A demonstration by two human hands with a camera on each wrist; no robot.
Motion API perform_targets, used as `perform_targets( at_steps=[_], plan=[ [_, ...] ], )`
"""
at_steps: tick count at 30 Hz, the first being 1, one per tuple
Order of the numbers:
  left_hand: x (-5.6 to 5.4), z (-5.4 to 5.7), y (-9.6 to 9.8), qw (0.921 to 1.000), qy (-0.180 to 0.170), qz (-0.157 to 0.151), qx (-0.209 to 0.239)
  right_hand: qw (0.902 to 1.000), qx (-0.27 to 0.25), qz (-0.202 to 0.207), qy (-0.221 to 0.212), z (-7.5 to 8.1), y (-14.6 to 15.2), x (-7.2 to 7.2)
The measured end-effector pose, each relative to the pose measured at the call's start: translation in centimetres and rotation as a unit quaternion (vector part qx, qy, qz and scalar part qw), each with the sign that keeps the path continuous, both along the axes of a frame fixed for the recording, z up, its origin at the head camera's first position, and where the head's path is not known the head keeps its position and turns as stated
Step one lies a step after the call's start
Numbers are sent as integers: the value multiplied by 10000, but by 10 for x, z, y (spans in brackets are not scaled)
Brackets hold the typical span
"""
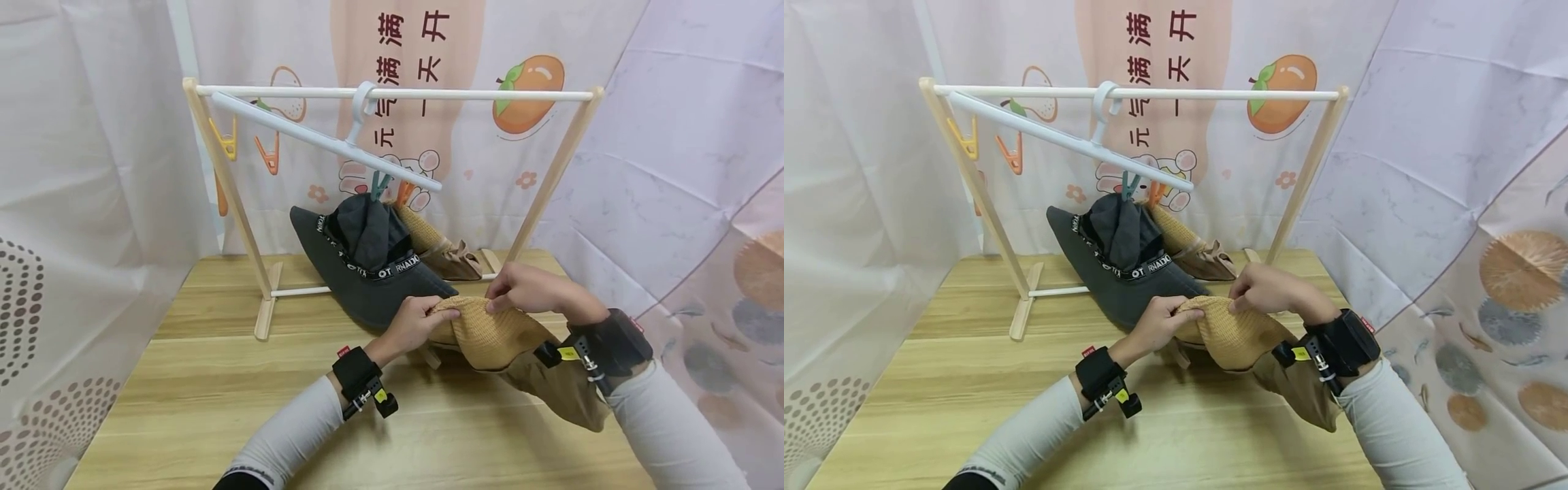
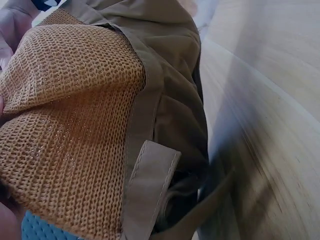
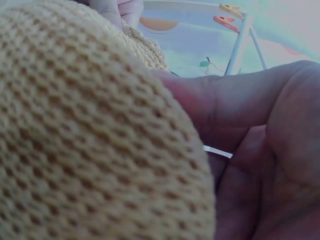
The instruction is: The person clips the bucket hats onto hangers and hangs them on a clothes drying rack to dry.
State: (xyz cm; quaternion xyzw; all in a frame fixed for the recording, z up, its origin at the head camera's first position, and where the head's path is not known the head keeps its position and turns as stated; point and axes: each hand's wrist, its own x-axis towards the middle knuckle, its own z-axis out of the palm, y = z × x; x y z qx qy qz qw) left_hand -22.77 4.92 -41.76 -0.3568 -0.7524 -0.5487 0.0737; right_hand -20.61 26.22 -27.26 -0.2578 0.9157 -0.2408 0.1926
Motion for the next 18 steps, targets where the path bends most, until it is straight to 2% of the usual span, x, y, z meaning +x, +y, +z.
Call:
perform_targets(
  at_steps=[9,14,18],
  plan=[
    [10,13,3,9991,-321,188,204,9999,-51,65,120,8,6,2],
    [16,16,2,9985,-430,278,175,9998,-147,85,-127,5,8,1],
    [19,19,0,9990,-353,245,145,9992,-185,91,-345,3,8,0]
  ],
)
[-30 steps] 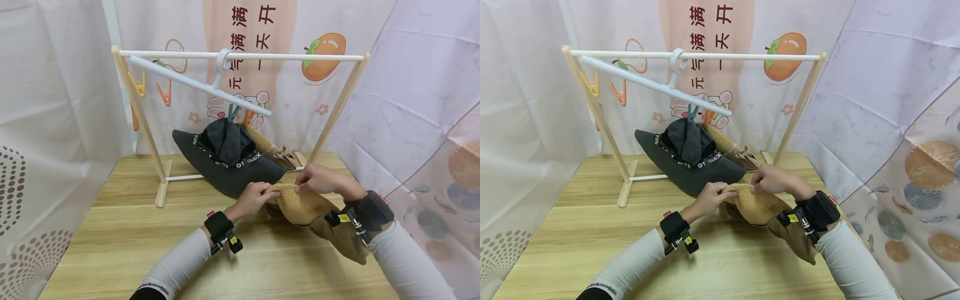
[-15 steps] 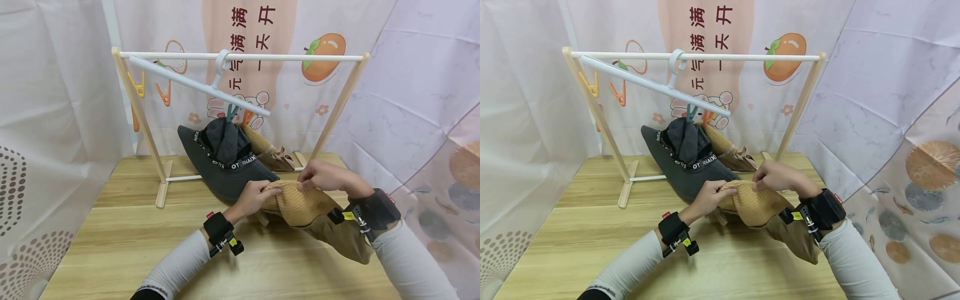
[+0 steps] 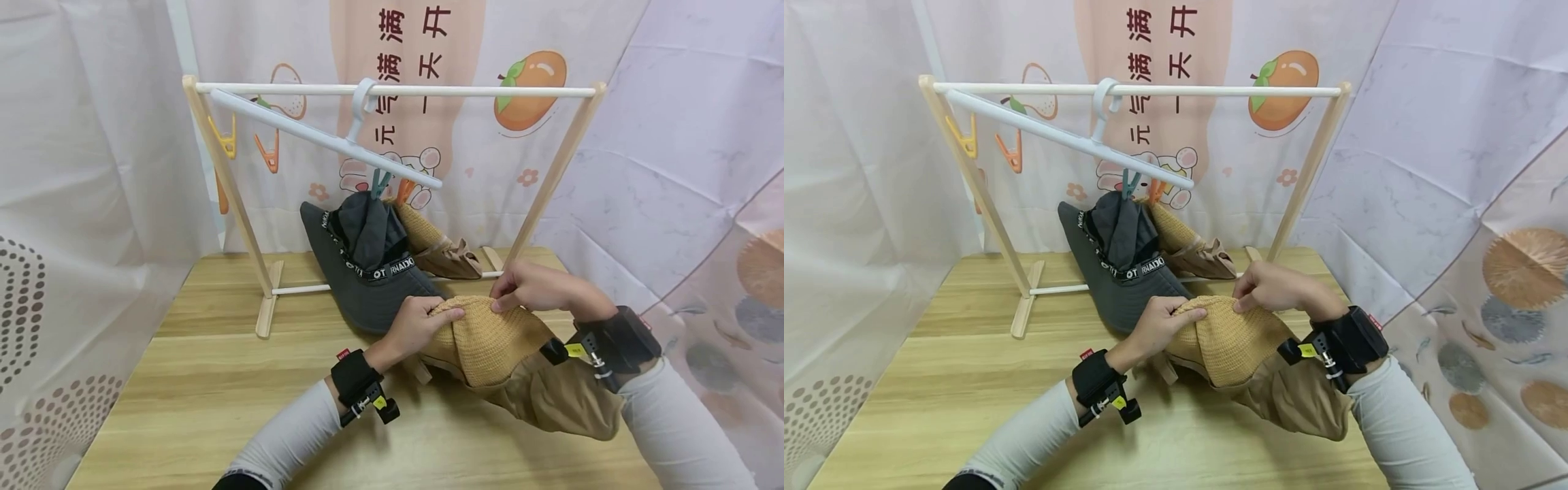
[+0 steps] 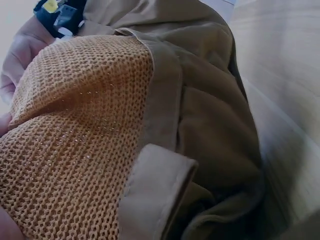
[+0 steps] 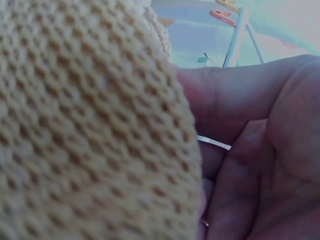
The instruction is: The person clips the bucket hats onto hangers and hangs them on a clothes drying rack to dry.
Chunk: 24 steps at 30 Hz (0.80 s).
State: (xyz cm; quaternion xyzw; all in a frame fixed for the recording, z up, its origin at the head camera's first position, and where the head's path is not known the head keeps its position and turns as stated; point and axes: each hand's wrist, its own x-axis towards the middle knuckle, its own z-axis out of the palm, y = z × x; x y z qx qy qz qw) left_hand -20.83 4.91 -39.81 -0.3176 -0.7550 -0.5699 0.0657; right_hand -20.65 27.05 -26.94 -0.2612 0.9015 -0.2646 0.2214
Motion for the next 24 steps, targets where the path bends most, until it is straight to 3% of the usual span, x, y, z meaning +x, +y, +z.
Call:
perform_targets(
  at_steps=[6,13,24],
  plan=[
    [0,11,-7,9998,48,-95,-144,9999,-67,82,66,1,0,-1],
    [-10,19,-17,9987,255,-62,-443,9996,-174,34,198,1,-5,-4],
    [-11,21,-29,9995,-13,307,12,9992,-313,-99,215,5,-17,-7]
  ],
)
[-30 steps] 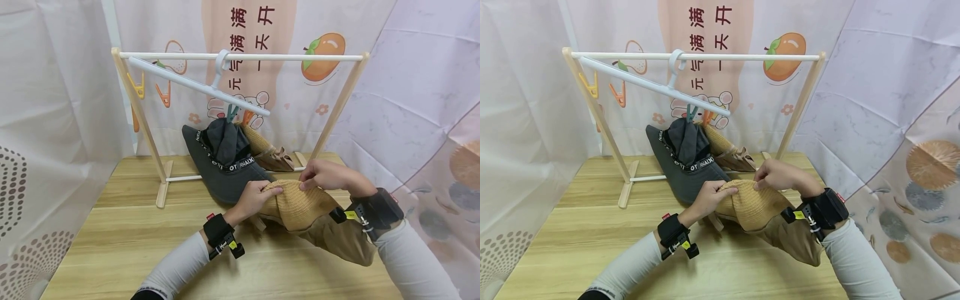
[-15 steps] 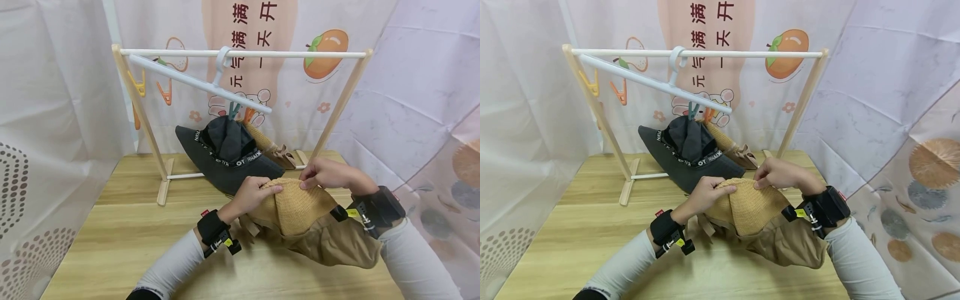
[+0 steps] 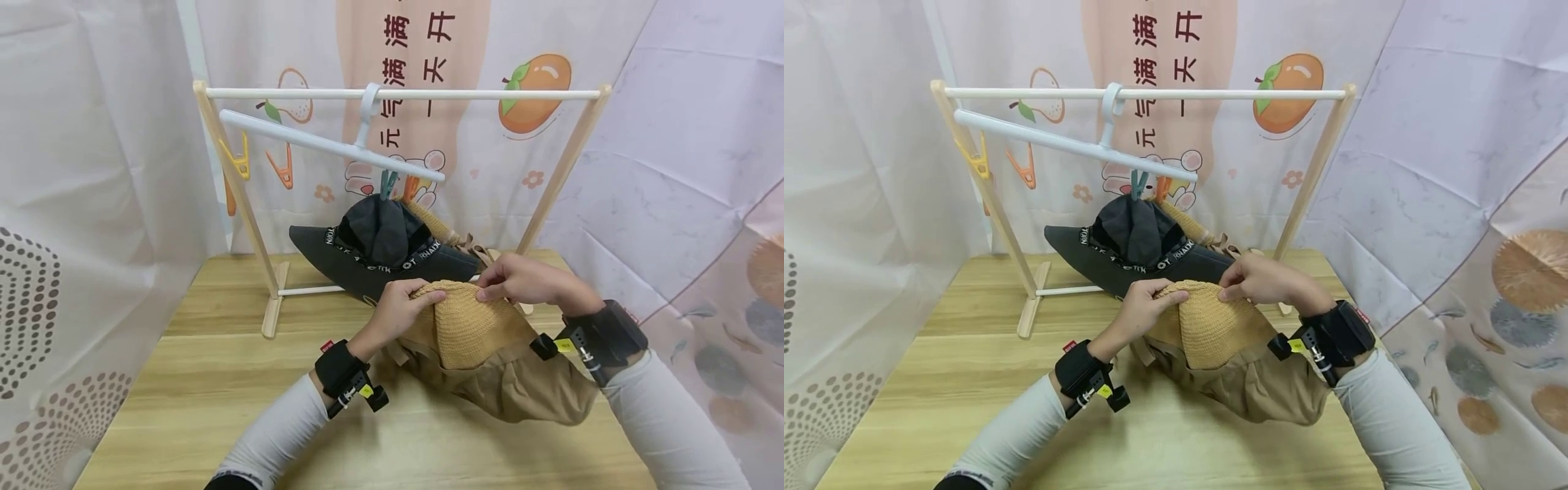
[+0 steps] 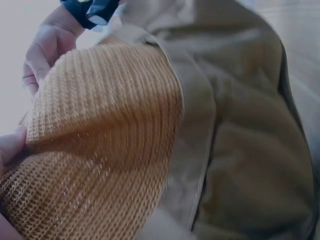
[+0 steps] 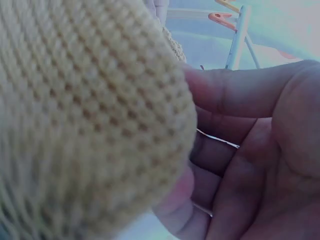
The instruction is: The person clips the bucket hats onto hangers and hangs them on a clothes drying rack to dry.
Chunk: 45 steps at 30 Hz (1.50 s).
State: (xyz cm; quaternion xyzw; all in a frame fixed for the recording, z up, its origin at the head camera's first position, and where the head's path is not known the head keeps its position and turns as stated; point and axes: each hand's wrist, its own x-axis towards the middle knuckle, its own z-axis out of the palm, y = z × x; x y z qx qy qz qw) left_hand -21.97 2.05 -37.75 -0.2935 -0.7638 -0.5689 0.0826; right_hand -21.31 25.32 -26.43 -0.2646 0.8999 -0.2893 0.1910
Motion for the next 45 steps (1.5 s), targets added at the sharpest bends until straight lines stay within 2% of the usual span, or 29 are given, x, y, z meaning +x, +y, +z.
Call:
perform_targets(
  at_steps=[6,18,25,33,39,45],
  plan=[
    [1,3,-5,9999,-138,38,54,9998,-55,-53,195,-3,-2,-1],
    [-4,6,-12,9990,16,444,17,9987,-242,-161,422,-13,-7,-4],
    [-6,7,-19,9993,-52,378,-57,9985,-274,-195,422,-15,-12,-4],
    [-9,10,-35,9982,-100,584,-129,9972,-341,-6,662,-20,-32,-10],
    [-9,12,-42,9975,-162,643,-247,9976,-273,-139,627,-23,-38,-12],
    [-9,13,-47,9970,-82,719,-292,9952,-388,-51,892,-25,-42,-11]
  ],
)
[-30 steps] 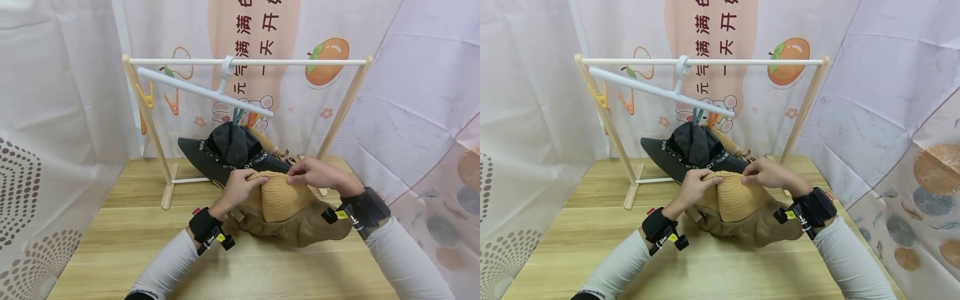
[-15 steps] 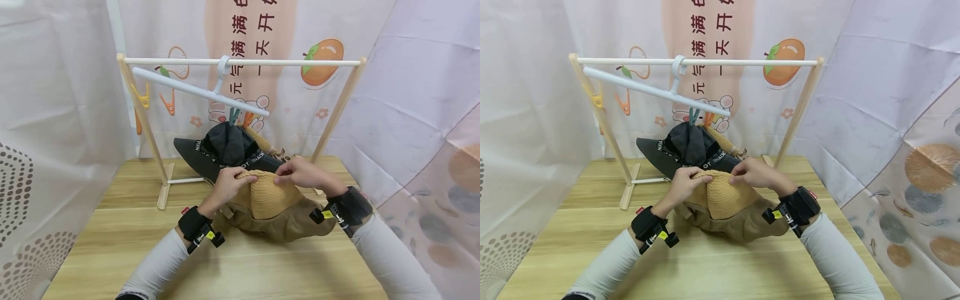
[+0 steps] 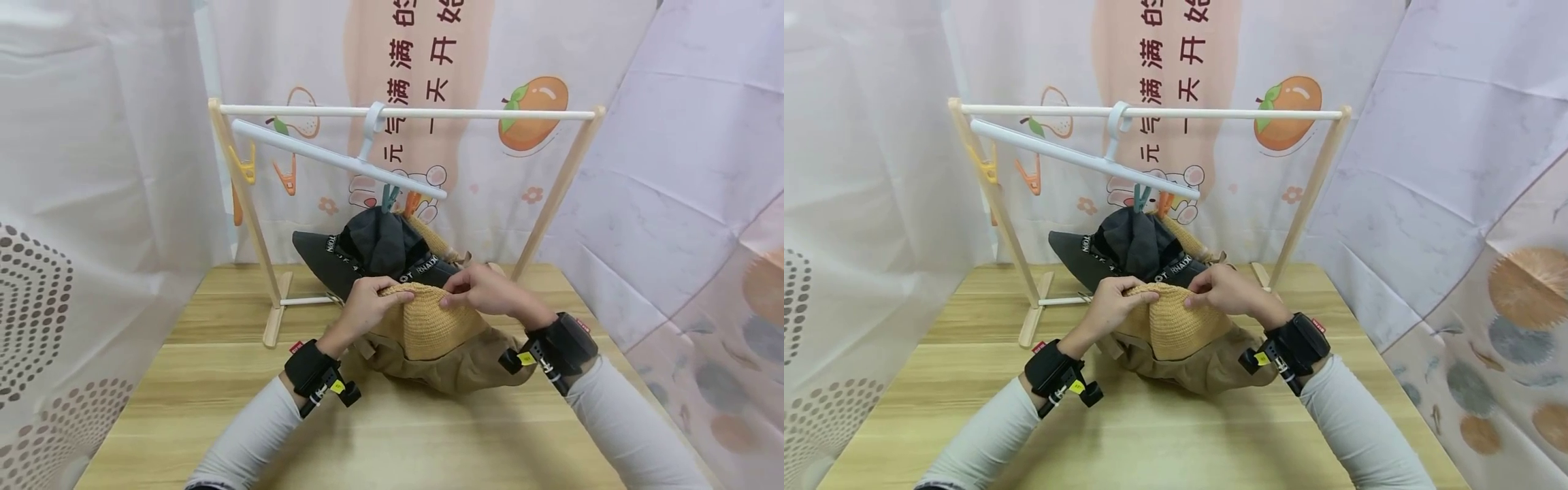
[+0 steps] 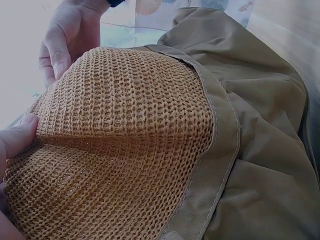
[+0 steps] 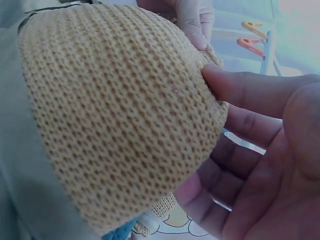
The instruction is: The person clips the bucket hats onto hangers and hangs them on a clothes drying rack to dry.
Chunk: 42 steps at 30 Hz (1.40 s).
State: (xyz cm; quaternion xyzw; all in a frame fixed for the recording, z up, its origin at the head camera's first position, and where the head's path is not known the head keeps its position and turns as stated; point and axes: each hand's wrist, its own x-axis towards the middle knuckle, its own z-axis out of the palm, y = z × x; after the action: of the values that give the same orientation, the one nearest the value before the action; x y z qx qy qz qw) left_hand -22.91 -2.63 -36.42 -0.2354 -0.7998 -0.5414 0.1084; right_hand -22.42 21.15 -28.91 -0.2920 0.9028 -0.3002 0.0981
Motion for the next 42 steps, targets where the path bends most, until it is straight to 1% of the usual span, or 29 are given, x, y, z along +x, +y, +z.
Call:
perform_targets(
  at_steps=[2,6,12,15,19,23,29,32,35,38,42],
  plan=[
    [0,0,-2,10000,-30,-1,-12,9999,-59,18,107,-2,-2,0],
    [0,1,-5,10000,-74,2,-43,9994,-97,-104,329,-7,-4,0],
    [0,3,-12,9998,-54,73,-187,9980,-378,-128,496,-18,-7,-2],
    [0,4,-15,9996,24,97,-275,9970,-437,-241,592,-23,-9,-2],
    [-1,6,-18,9987,219,180,-418,9954,-577,-427,640,-32,-11,-3],
    [-2,6,-22,9979,312,291,-495,9912,-1042,-527,621,-40,-15,-5],
    [-2,4,-28,9983,281,307,-416,9777,-1755,-729,891,-50,-20,-5],
    [0,3,-32,9983,235,425,-319,9714,-2080,-729,884,-54,-23,-4],
    [2,1,-35,9980,105,582,-202,9681,-2256,-747,789,-57,-26,-4],
    [3,-1,-38,9970,27,766,-143,9695,-2241,-695,701,-59,-29,-4],
    [4,-3,-43,9945,-29,1042,54,9730,-2166,-555,572,-58,-35,-4]
  ],
)
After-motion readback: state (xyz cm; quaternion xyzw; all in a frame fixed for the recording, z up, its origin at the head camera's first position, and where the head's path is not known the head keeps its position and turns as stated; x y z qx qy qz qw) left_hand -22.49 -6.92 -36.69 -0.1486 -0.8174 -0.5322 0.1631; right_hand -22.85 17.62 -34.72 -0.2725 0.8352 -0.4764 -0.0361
